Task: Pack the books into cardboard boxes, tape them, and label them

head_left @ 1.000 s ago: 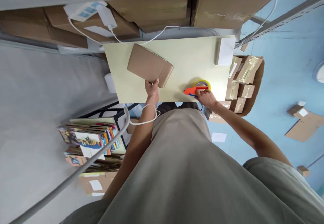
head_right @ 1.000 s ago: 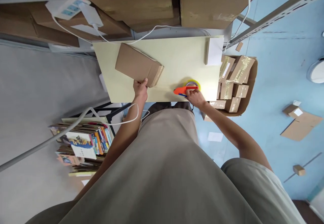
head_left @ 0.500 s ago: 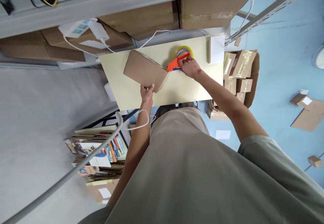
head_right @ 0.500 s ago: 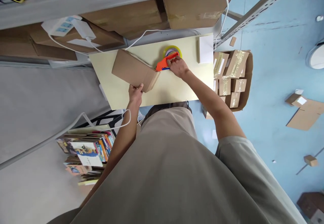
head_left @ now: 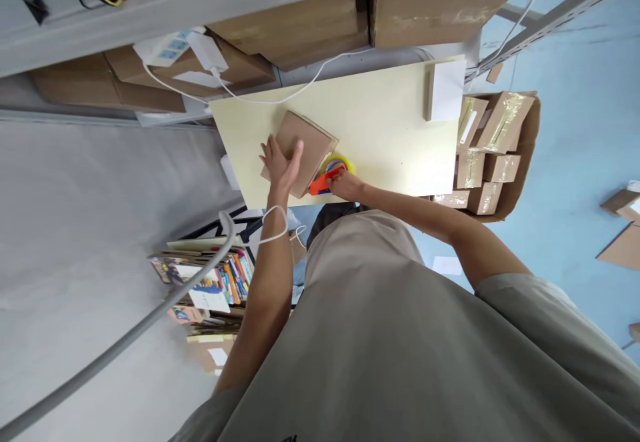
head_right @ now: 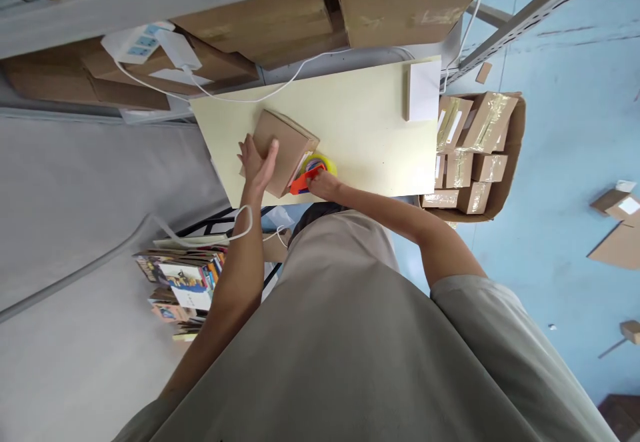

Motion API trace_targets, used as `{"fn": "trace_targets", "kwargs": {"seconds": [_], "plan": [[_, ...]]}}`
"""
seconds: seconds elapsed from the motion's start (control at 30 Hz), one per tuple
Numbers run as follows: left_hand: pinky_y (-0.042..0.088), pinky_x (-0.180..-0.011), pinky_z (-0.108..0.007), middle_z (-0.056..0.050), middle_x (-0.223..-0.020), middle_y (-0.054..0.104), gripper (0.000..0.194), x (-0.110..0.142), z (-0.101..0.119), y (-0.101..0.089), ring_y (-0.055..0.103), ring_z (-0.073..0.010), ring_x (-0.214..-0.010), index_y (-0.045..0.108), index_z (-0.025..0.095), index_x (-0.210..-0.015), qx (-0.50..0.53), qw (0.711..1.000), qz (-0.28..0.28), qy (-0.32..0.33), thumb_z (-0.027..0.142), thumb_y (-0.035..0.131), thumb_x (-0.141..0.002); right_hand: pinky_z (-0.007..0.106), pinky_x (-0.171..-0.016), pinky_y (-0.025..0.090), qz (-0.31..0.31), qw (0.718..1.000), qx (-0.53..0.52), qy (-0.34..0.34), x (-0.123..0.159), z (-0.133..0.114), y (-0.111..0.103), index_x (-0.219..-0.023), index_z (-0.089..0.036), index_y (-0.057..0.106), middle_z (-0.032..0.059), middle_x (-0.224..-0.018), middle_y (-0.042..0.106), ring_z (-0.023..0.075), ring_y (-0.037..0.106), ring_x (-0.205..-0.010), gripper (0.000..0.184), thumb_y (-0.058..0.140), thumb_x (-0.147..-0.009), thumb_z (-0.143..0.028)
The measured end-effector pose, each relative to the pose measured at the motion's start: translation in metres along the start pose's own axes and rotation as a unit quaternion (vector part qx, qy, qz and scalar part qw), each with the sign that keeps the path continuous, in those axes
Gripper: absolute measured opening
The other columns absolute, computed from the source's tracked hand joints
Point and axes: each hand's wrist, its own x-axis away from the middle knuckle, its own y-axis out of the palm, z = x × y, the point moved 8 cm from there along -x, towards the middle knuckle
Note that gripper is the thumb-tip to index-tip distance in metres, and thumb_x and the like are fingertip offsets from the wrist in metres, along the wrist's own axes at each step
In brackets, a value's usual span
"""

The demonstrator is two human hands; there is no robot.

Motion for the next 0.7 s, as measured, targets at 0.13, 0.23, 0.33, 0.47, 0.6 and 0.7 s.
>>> {"fn": "trace_targets", "kwargs": {"seconds": [0.13, 0.23, 0.33, 0.47, 0.6, 0.7], "plan": [[-0.002, -0.145, -0.078, -0.024, -0.196, 0.017, 0.119, -0.002, 0.054, 0.035, -0.018, -0.0468, -0.183, 0.034, 0.021, -0.183, -0.023, 0.998, 0.06, 0.009, 0.068, 0.09, -0.089, 0.044, -0.098, 0.056, -0.072, 0.997, 0.018, 0.027, -0.014, -0.022, 0.005, -0.148, 0.007, 0.06, 0.0328, -0.132, 0.08, 0.0337, 0.076, -0.122, 0.052, 0.029, -0.107, 0.001], [0.001, -0.146, -0.077, -0.025, -0.194, 0.023, 0.114, -0.003, 0.068, 0.057, -0.019, -0.0475, -0.183, 0.038, 0.017, -0.181, 0.015, 0.997, 0.067, 0.042, 0.048, 0.094, -0.087, 0.042, -0.099, 0.056, -0.084, 0.996, 0.001, 0.027, -0.011, -0.031, 0.003, -0.149, 0.002, 0.059, 0.03, -0.136, 0.08, 0.0333, 0.074, -0.126, 0.054, 0.021, -0.11, -0.001], [-0.005, -0.147, -0.073, -0.029, -0.194, 0.019, 0.107, -0.003, 0.062, 0.066, -0.021, -0.047, -0.183, 0.04, 0.009, -0.179, 0.016, 0.995, 0.082, 0.053, 0.038, 0.091, -0.09, 0.042, -0.1, 0.057, -0.089, 0.995, -0.008, 0.047, 0.008, -0.028, 0.009, -0.153, 0.004, 0.057, 0.0301, -0.136, 0.081, 0.0321, 0.077, -0.123, 0.058, 0.017, -0.11, -0.001], [-0.011, -0.144, -0.077, -0.026, -0.194, 0.02, 0.108, -0.002, 0.056, 0.064, -0.027, -0.0461, -0.181, 0.038, 0.015, -0.181, -0.006, 0.989, 0.139, 0.045, 0.039, 0.091, -0.089, 0.046, -0.099, 0.056, -0.087, 0.992, -0.013, 0.085, 0.06, 0.0, 0.023, -0.152, 0.007, 0.059, 0.0339, -0.127, 0.082, 0.0338, 0.083, -0.115, 0.056, 0.025, -0.108, 0.001], [-0.008, -0.143, -0.08, -0.027, -0.195, 0.016, 0.113, -0.004, 0.059, 0.068, -0.024, -0.0484, -0.182, 0.032, 0.015, -0.184, -0.019, 0.993, 0.111, 0.018, 0.042, 0.09, -0.09, 0.051, -0.102, 0.054, -0.077, 0.983, -0.007, 0.169, 0.129, 0.06, 0.026, -0.159, 0.011, 0.051, 0.0394, -0.128, 0.08, 0.0398, 0.084, -0.115, 0.055, 0.036, -0.11, -0.007], [-0.008, -0.142, -0.081, -0.03, -0.194, 0.014, 0.117, -0.003, 0.061, 0.066, -0.022, -0.0492, -0.182, 0.028, 0.013, -0.184, -0.012, 0.994, 0.107, 0.012, 0.04, 0.09, -0.089, 0.053, -0.106, 0.052, -0.061, 0.97, 0.008, 0.233, 0.158, 0.104, 0.011, -0.162, 0.012, 0.044, 0.0405, -0.131, 0.079, 0.0437, 0.081, -0.12, 0.057, 0.034, -0.116, -0.021]]}}
